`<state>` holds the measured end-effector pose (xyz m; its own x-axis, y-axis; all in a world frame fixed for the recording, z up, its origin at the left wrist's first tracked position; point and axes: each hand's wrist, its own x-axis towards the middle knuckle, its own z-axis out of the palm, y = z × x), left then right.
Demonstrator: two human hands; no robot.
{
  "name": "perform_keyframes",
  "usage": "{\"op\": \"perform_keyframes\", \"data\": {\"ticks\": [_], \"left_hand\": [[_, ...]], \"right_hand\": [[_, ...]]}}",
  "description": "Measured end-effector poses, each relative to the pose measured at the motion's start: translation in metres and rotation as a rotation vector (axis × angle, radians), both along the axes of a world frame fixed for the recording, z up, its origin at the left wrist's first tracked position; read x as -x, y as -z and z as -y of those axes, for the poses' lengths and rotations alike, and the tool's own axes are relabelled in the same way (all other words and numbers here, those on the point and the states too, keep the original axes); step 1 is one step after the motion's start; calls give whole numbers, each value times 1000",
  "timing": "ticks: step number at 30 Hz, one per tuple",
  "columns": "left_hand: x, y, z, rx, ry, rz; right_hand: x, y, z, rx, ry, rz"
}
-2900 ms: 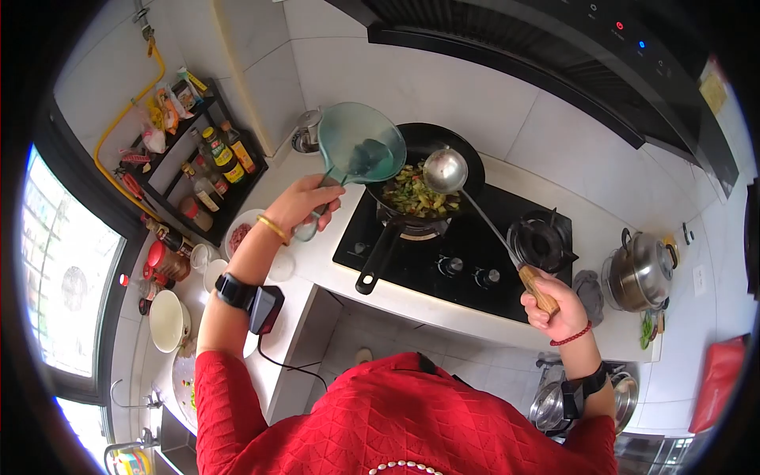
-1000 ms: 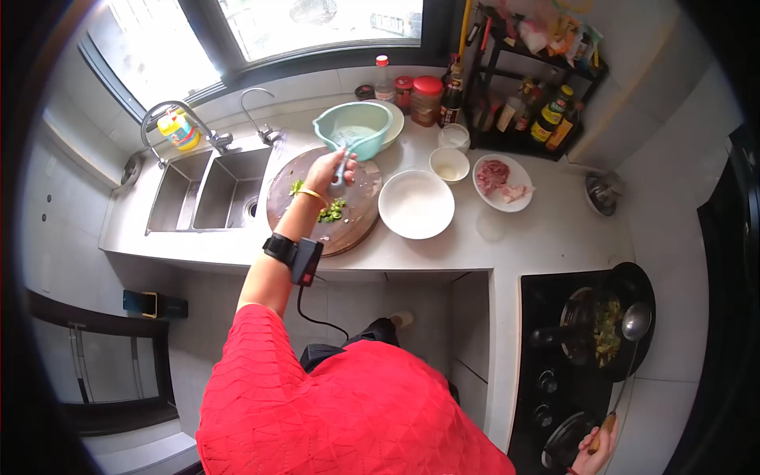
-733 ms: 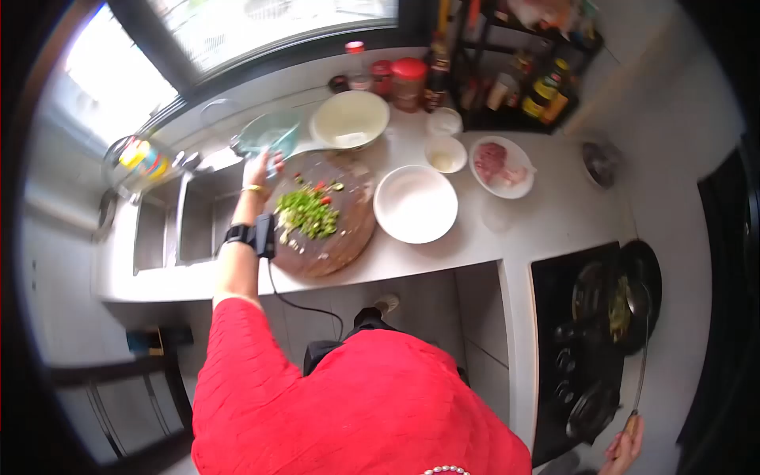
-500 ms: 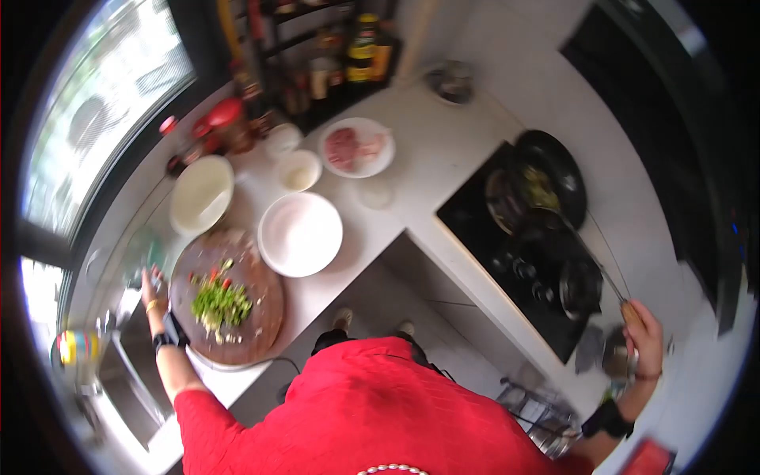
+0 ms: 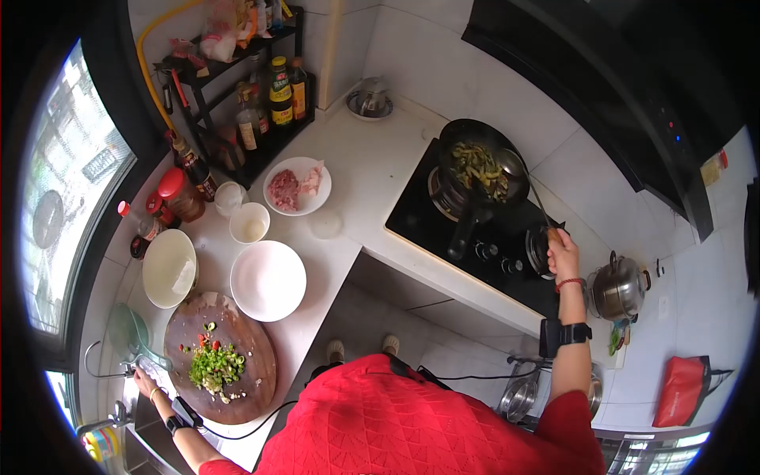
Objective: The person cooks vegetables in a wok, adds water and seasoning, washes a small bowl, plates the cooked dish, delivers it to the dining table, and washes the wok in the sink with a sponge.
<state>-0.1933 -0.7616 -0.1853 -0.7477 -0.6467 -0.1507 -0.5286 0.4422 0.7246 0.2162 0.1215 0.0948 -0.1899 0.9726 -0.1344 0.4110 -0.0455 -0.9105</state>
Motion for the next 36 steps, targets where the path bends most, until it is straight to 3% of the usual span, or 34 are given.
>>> {"op": "perform_keyframes", "data": {"ticks": [1, 5, 6, 9, 14, 18, 21, 23, 29, 33, 36], "left_hand": [[-8, -9, -1, 188, 24, -40], [-25, -32, -31, 17, -26, -479], [-33, -48, -44, -12, -4, -449], [-39, -56, -62, -211, 30, -624], [-77, -117, -219, -334, 321, -527], [-109, -147, -340, -421, 547, -557], [-130, -152, -388, -430, 698, -547], [-143, -155, -404, -416, 737, -500], [-168, -139, -426, -366, 743, -388], [-172, -132, -450, -481, 760, -348], [-167, -135, -470, -492, 816, -318]], "right_hand": [[3, 8, 0, 24, 21, -20], [14, 18, 28, 360, -167, -313], [9, 7, 28, 430, -157, -402], [-12, 1, 5, 361, -202, -476], [13, 22, -46, 141, -214, -202], [3, 31, -55, 110, -434, -22], [-27, 23, -77, -877, -701, 271], [-49, -39, -56, -830, -699, 510], [-119, -126, -33, -747, -754, 679], [-122, -100, -49, -733, -786, 546], [-99, -37, -72, -529, -700, 734]]}}
